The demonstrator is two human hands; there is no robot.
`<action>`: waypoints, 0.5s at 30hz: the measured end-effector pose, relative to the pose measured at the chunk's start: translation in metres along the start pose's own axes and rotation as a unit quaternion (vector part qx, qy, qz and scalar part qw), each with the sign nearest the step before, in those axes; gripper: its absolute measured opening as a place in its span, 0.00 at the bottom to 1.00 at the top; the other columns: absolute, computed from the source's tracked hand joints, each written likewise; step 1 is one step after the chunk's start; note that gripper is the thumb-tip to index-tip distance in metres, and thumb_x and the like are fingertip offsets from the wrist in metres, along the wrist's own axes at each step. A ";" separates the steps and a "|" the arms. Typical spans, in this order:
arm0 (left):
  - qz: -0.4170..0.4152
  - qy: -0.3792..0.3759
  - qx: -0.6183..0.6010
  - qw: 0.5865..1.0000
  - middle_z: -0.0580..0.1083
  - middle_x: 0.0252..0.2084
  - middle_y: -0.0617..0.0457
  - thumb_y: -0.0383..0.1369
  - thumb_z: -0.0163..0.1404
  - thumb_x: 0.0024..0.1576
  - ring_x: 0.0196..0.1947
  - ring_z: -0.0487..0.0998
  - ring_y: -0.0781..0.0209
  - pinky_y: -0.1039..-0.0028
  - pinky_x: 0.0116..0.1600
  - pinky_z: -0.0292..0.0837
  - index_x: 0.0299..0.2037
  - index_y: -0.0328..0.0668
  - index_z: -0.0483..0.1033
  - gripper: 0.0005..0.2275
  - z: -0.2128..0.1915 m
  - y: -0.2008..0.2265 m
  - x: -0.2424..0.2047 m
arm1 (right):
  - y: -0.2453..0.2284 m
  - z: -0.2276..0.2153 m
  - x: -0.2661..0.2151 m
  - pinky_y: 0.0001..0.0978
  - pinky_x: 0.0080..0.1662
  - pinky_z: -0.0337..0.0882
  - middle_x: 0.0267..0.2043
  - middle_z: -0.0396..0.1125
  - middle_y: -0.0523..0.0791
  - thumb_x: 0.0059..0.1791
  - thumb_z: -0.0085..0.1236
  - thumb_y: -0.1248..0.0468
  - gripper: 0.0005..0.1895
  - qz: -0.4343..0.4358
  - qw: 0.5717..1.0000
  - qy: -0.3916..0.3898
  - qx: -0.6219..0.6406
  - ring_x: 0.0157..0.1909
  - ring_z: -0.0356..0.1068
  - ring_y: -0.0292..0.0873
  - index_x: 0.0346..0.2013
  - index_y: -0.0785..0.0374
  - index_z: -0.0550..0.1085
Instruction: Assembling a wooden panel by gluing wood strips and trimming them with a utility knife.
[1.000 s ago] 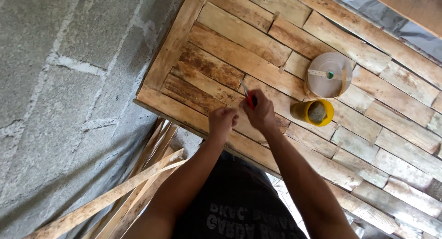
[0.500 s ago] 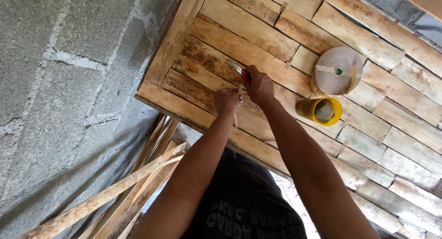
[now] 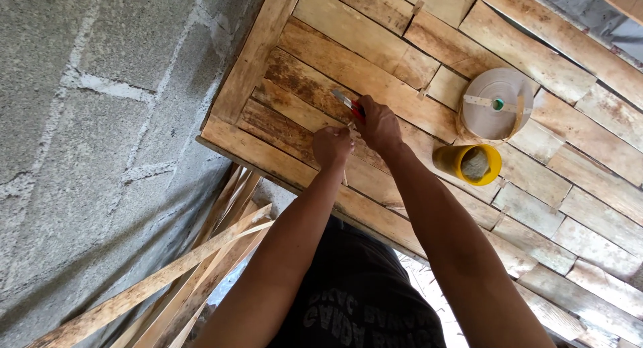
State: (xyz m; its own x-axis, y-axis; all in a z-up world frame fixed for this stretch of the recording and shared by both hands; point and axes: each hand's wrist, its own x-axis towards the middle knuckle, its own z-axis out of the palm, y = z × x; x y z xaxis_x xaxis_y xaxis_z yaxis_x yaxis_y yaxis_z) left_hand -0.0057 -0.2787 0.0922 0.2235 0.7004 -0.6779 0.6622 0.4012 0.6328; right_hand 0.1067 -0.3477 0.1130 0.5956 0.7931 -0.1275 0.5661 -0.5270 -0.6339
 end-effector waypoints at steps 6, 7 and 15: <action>-0.014 0.007 0.071 0.997 0.80 0.22 0.53 0.38 0.55 0.58 0.20 0.83 0.63 0.71 0.35 0.77 0.32 0.41 0.84 0.11 0.000 0.006 -0.003 | -0.007 -0.006 0.002 0.52 0.36 0.74 0.35 0.73 0.57 0.55 0.57 0.56 0.16 0.031 0.999 -0.040 0.006 0.34 0.76 0.61 0.50 0.65 0.69; -0.014 0.007 0.072 0.997 0.80 0.22 0.53 0.38 0.55 0.58 0.20 0.83 0.63 0.71 0.35 0.77 0.32 0.41 0.84 0.11 0.001 0.003 -0.001 | -0.005 -0.003 0.003 0.52 0.36 0.74 0.35 0.73 0.57 0.55 0.57 0.56 0.16 0.030 0.999 -0.040 0.007 0.34 0.76 0.61 0.50 0.65 0.69; 0.032 0.041 0.116 0.992 0.79 0.19 0.52 0.40 0.56 0.57 0.17 0.78 0.59 0.63 0.33 0.76 0.23 0.41 0.82 0.14 0.008 -0.006 0.003 | 0.021 0.012 0.006 0.51 0.40 0.72 0.37 0.73 0.58 0.50 0.61 0.63 0.11 0.016 0.996 0.075 0.041 0.40 0.73 0.64 0.42 0.65 0.71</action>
State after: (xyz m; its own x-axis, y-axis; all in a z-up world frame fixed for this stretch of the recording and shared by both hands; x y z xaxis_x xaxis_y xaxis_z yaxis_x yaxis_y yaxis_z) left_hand -0.0035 -0.2838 0.0835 0.2181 0.7701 -0.5995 0.7977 0.2132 0.5641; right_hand 0.1152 -0.3503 0.0900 0.6949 0.7182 -0.0365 0.5005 -0.5194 -0.6926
